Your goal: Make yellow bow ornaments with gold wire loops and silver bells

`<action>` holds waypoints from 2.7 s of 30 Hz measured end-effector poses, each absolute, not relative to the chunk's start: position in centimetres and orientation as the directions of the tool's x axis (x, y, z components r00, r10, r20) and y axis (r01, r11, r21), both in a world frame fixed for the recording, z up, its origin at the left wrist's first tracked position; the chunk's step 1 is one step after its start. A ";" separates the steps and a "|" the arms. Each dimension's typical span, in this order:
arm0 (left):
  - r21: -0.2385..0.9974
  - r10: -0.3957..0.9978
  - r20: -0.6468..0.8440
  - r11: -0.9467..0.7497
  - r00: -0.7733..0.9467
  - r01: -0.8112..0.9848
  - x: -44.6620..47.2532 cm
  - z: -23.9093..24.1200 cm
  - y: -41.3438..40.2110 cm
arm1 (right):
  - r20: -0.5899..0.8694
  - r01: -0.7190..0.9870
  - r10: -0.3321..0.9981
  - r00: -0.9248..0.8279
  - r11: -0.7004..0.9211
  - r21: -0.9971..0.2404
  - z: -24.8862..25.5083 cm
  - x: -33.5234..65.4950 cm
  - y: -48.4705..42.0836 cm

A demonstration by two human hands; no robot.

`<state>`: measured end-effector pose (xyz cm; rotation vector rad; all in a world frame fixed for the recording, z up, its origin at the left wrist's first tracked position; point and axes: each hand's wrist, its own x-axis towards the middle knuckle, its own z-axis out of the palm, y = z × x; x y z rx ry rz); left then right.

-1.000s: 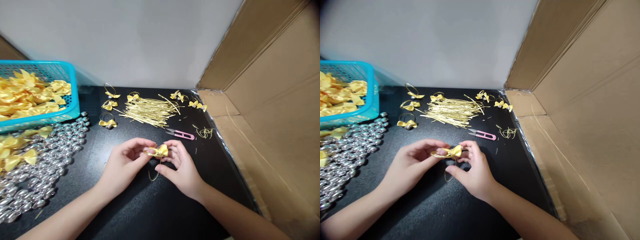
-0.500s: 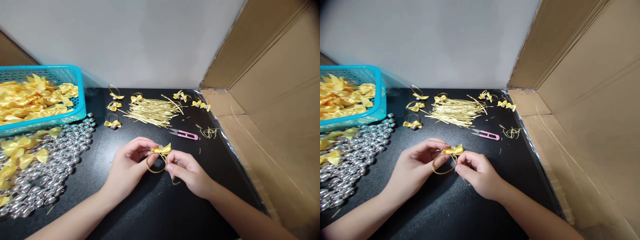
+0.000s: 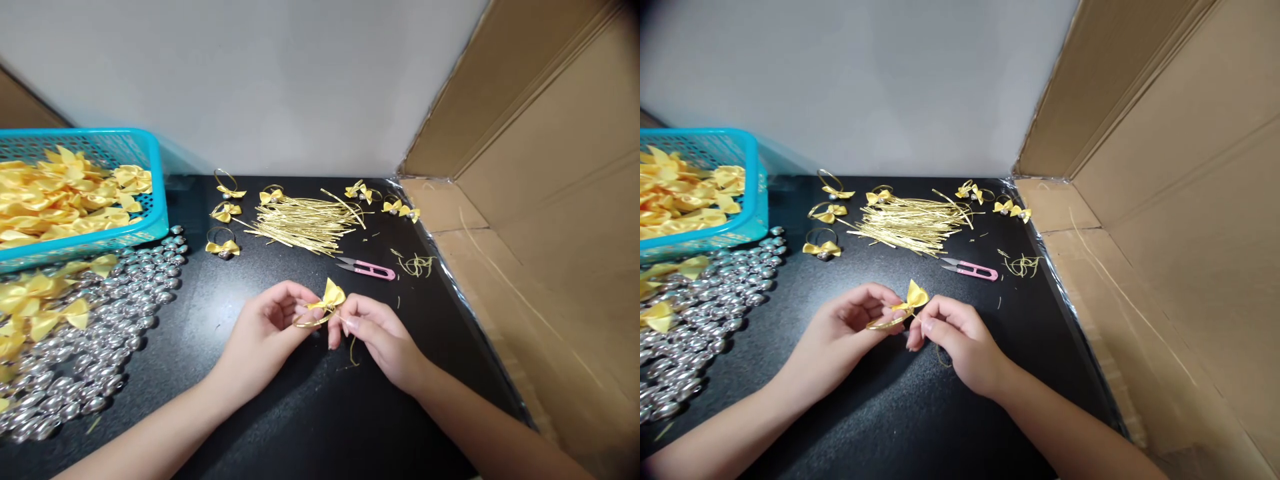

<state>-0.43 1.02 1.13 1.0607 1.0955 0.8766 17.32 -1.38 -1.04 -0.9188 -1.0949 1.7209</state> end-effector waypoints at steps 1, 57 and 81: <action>0.958 0.939 -0.265 0.282 0.218 -0.047 -0.5 1.0 1.1 | -0.130 -0.283 0.918 -0.375 -0.247 -0.927 -1.1 17.5 -1.4; 0.893 0.943 0.268 -0.320 0.196 0.318 -1.4 1.2 -1.2 | -0.305 -0.789 0.893 -0.332 -0.440 -0.429 0.5 15.9 0.0; 0.988 0.994 0.015 -0.031 0.104 0.154 -0.6 0.6 -2.3 | 0.127 0.033 0.991 0.050 0.125 -0.992 -1.5 14.2 -2.6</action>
